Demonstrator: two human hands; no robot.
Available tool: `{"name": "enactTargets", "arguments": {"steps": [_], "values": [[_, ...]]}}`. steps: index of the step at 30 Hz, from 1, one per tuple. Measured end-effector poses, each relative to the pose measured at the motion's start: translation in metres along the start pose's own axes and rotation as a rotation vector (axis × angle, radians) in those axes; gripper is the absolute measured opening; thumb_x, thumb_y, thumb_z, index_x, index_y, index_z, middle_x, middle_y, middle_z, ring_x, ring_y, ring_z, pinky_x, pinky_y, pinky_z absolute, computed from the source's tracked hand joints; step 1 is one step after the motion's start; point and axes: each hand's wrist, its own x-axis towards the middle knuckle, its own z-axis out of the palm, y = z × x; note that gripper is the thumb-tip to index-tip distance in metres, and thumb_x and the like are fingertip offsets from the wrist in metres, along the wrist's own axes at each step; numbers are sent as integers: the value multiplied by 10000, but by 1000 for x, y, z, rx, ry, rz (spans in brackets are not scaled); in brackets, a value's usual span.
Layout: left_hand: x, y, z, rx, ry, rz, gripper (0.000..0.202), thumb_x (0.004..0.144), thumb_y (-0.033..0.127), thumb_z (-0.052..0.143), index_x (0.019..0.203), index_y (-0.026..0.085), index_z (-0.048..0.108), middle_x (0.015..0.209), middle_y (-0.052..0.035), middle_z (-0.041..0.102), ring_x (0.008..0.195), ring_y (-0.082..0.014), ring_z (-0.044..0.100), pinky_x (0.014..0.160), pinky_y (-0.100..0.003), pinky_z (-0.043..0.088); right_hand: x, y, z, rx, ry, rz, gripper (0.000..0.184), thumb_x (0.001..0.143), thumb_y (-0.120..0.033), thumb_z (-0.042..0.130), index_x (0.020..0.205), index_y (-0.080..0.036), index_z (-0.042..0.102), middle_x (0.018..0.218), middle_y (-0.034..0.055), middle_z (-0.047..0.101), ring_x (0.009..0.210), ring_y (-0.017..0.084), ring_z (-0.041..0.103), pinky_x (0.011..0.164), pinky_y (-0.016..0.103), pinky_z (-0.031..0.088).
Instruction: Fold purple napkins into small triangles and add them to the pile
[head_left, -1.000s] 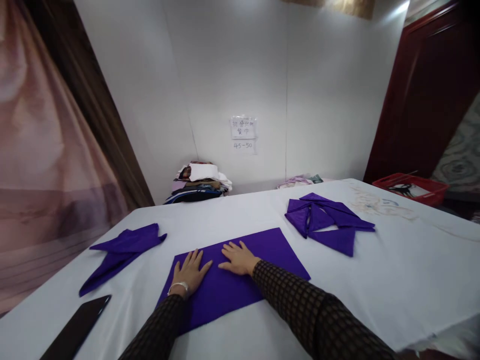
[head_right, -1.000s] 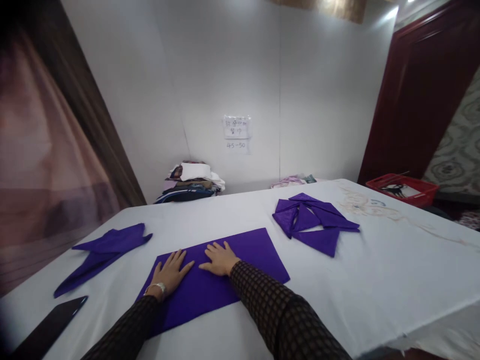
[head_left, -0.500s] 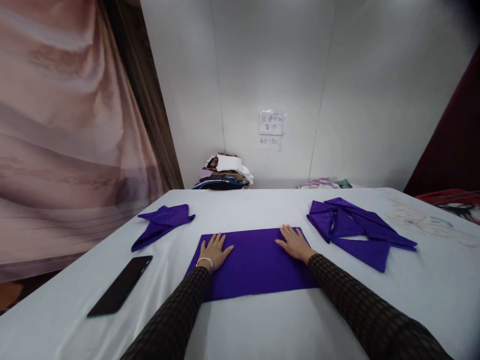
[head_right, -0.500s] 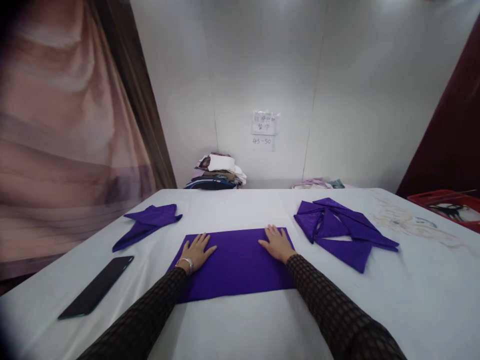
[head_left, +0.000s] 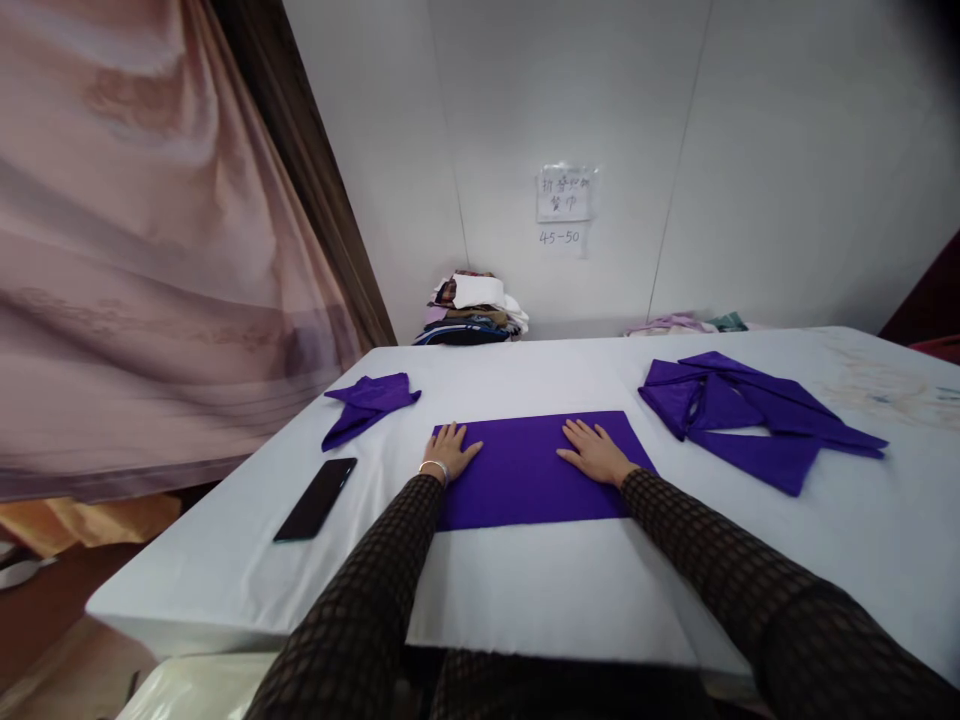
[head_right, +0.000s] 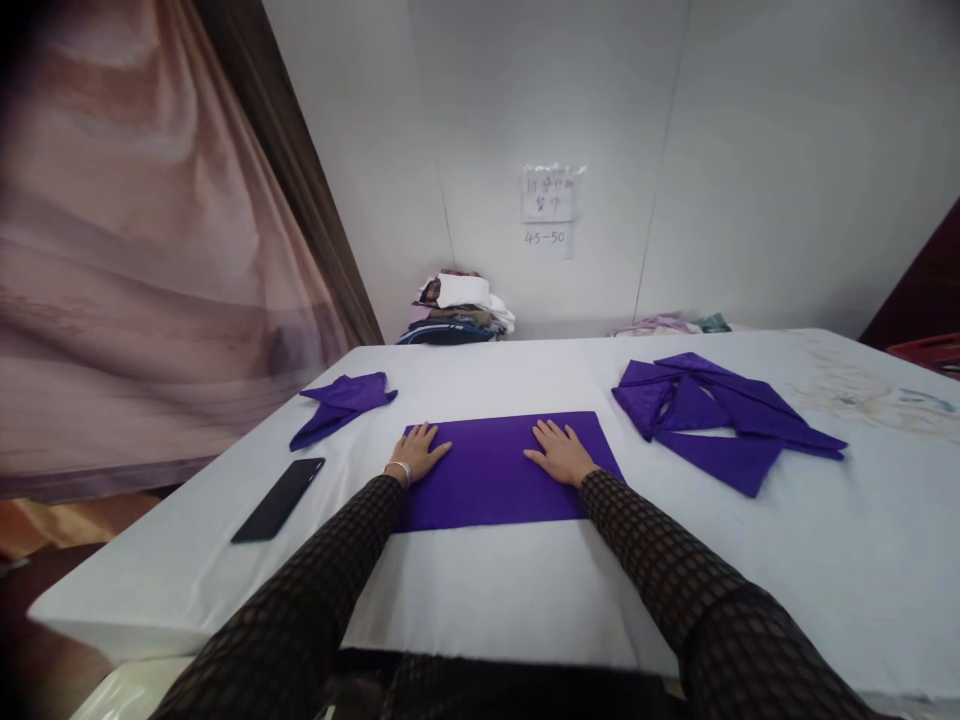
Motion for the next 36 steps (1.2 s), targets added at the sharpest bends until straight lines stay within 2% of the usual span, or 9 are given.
{"name": "enactTargets", "arguments": {"steps": [5,8,14,17,20,24,28,32,36], "values": [[-15,-40,-11,34,32,-222,658,885,577,236,1415,197,327,1528,-86,222,1400,-289,179,1086,-561,185,-1,-1,2,-8,-2,6,727,885,-637,204,1446,-185,298,1514,100,251,1399,261,161,1105,493,125],[-31,-50,-19,53,93,-284,589,894,515,279,1322,156,463,1471,-128,346,1347,-301,298,1056,-514,275,0,-1,-3,-7,-23,15,713,888,-625,219,1446,-188,298,1521,96,232,1404,254,140,1110,484,106],[-69,-36,-23,33,150,-248,505,868,438,374,1231,134,549,1254,-165,553,1184,-305,485,952,-398,400,-6,-20,-24,132,-79,81,704,897,-593,244,1456,-168,265,1534,108,179,1412,255,95,1110,492,83],[-77,-29,-20,-40,140,-262,496,830,403,443,1229,124,535,1244,-176,554,1138,-294,531,914,-371,423,-25,-54,-22,180,-71,-76,693,887,-592,309,1449,-187,292,1531,98,187,1412,266,85,1110,497,23],[-72,-27,-23,-107,100,-315,475,788,378,507,1180,114,558,1200,-180,594,1069,-278,588,855,-344,453,-50,-89,-11,278,-163,-245,695,865,-572,410,1448,-211,296,1522,97,214,1406,268,123,1111,486,-3],[-62,-30,-38,-208,41,-351,303,698,357,611,897,132,652,961,-148,703,918,-272,656,740,-313,490,-70,-113,0,374,-172,-334,696,853,-506,494,1449,-213,286,1518,117,216,1407,256,123,1110,498,3],[-60,-31,-55,-322,-1,-302,205,679,377,601,657,173,613,741,-88,716,740,-245,677,617,-293,499,-68,-120,-1,514,-78,-311,745,839,-460,551,1466,-220,228,1516,122,231,1402,264,148,1113,506,61],[-66,-8,-73,-750,-95,-246,309,599,462,660,701,175,610,673,-54,701,662,-223,667,558,-283,504,-58,-138,-8,752,26,-265,978,745,-451,678,1488,-189,99,1531,148,169,1398,271,164,1118,466,165],[-76,46,-92,-991,-254,-145,375,552,458,704,797,197,594,680,4,682,604,-172,640,533,-265,495,-52,-159,-11,1103,138,-187,1208,622,-521,762,1484,-236,-35,1533,123,176,1389,268,198,1110,447,229]]}}
